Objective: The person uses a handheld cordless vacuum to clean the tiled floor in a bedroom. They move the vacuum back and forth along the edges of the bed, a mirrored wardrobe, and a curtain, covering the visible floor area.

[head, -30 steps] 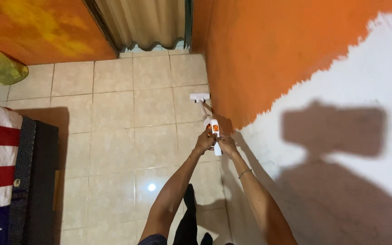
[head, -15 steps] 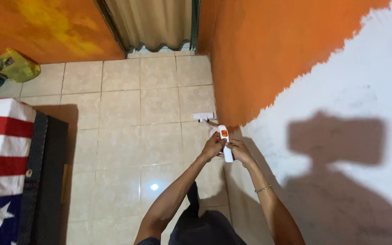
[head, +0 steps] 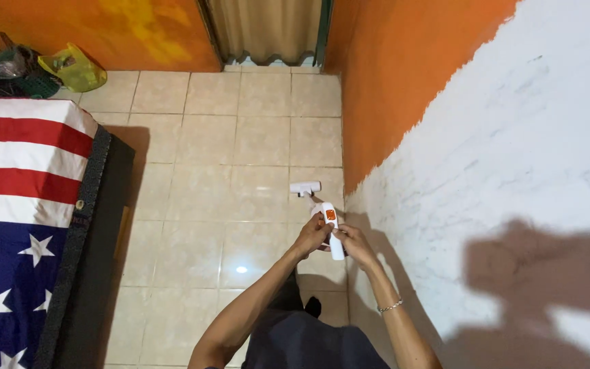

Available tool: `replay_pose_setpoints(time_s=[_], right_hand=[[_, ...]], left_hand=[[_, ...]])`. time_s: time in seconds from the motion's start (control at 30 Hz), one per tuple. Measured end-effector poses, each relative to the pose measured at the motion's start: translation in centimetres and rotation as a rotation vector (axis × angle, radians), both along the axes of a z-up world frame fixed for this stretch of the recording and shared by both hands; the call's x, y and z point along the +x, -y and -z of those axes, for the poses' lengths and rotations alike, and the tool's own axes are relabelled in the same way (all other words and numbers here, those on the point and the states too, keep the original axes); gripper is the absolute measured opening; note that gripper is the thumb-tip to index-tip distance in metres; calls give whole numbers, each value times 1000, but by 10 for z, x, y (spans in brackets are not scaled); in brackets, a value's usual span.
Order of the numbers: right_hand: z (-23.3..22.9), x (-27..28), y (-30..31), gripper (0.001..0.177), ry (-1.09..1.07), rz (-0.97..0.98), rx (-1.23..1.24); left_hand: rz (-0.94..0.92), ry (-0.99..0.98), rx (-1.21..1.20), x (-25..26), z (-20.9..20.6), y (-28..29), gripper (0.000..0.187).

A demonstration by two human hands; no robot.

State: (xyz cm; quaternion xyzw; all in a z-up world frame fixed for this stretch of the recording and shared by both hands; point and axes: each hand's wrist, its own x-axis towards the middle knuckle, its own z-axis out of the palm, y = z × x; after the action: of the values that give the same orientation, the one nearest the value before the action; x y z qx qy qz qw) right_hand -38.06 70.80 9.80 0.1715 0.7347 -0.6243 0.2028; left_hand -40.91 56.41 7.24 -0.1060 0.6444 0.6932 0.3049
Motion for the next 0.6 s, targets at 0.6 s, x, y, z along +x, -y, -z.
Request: replay_pose_setpoints(time_s=[0.6], right_hand=[[39, -193, 62, 31, -53, -90, 306]], left_hand=[[1, 9, -31, -203, 52, 47, 41]])
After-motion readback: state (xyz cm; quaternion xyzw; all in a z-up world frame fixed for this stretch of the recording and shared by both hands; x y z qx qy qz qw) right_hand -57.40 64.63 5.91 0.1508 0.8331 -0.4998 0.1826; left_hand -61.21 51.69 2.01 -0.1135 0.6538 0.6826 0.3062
